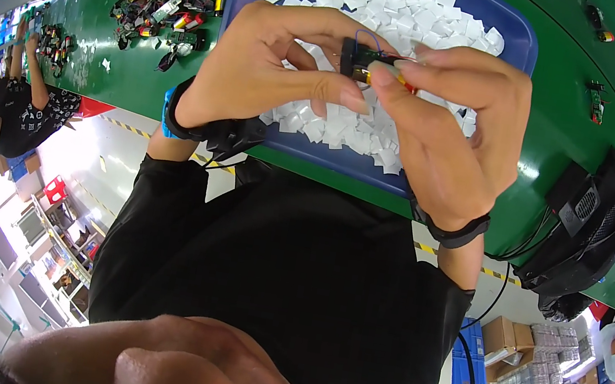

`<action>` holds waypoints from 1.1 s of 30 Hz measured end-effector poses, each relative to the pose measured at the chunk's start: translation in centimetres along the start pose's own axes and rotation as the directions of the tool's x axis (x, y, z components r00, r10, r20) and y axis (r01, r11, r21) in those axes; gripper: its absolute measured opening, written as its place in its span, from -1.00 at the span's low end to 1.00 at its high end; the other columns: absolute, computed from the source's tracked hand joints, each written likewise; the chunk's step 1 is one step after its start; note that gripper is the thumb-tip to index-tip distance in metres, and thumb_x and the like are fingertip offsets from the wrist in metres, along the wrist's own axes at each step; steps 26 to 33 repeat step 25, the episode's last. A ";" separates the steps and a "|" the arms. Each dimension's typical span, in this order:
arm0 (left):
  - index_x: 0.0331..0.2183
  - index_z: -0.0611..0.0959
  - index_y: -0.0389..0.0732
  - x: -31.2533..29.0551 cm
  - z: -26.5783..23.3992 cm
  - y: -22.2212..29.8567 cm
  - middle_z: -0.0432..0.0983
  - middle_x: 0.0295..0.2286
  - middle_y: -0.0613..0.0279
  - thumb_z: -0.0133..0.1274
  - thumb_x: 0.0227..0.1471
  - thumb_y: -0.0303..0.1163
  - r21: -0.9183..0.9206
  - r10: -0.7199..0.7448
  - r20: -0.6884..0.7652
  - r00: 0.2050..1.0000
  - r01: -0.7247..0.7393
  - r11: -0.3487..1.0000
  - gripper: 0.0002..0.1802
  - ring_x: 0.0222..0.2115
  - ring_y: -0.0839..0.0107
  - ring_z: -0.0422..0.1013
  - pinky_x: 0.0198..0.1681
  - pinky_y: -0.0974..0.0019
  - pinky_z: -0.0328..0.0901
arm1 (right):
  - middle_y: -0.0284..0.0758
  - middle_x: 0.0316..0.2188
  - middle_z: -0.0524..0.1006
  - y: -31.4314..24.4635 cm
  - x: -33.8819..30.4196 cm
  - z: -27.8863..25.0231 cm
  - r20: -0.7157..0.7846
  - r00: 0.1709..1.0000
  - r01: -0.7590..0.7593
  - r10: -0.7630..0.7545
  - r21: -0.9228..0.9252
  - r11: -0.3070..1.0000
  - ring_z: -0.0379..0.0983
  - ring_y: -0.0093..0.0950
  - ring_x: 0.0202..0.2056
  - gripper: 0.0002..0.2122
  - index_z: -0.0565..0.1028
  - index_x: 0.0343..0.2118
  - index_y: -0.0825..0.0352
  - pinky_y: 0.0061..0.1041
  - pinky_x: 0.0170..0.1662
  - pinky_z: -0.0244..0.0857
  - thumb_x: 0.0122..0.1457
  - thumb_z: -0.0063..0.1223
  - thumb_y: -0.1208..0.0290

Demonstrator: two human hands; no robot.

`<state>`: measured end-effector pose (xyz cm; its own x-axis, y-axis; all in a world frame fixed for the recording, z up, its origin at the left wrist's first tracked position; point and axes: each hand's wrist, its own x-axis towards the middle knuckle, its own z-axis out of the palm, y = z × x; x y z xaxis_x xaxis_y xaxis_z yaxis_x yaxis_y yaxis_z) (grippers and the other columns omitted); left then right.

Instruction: Assembling small electronic components by inserting cylindrical parts into black plastic housings.

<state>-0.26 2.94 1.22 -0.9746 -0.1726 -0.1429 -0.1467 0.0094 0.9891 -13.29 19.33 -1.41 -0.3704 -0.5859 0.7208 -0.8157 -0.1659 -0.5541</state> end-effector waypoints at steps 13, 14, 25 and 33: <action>-0.13 0.68 -0.33 0.8 1.0 -1.1 0.64 -0.25 0.14 0.32 -0.02 -0.49 -0.091 0.199 -0.253 0.947 -0.228 0.969 -0.64 -0.49 0.55 0.54 -0.55 0.52 0.45 | -0.25 -0.39 0.54 -0.7 -0.4 -1.3 0.178 0.893 -0.450 0.413 0.333 0.829 0.49 -0.54 -0.42 -0.77 0.55 -0.26 0.52 -0.66 -0.43 0.36 0.01 0.34 0.64; -0.13 0.68 -0.33 0.8 1.1 -1.1 0.64 -0.25 0.14 0.32 -0.02 -0.49 -0.091 0.198 -0.247 0.949 -0.226 0.970 -0.64 -0.49 0.55 0.54 -0.55 0.52 0.45 | -0.28 -0.44 0.56 -0.8 -0.4 -0.8 0.160 0.879 -0.476 0.449 0.359 0.803 0.49 -0.60 -0.49 -0.79 0.57 -0.28 0.48 -0.69 -0.45 0.35 0.02 0.36 0.60; -0.11 0.69 -0.25 0.6 1.0 -1.4 0.64 -0.21 0.12 0.34 -0.03 -0.46 0.100 0.268 -0.213 0.940 -0.252 0.962 -0.62 -0.38 0.46 0.61 -0.49 0.51 0.50 | -0.26 -0.43 0.63 -1.8 -0.1 -0.7 0.229 0.716 -0.681 0.660 0.440 0.586 0.51 -0.64 -0.53 -0.83 0.61 -0.20 0.47 -0.70 -0.49 0.39 0.16 0.24 0.54; -0.11 0.69 -0.25 0.6 1.0 -1.4 0.64 -0.21 0.12 0.34 -0.03 -0.46 0.100 0.268 -0.213 0.940 -0.252 0.962 -0.62 -0.38 0.46 0.61 -0.49 0.51 0.50 | -0.26 -0.43 0.63 -1.8 -0.1 -0.7 0.229 0.716 -0.681 0.660 0.440 0.586 0.51 -0.64 -0.53 -0.83 0.61 -0.20 0.47 -0.70 -0.49 0.39 0.16 0.24 0.54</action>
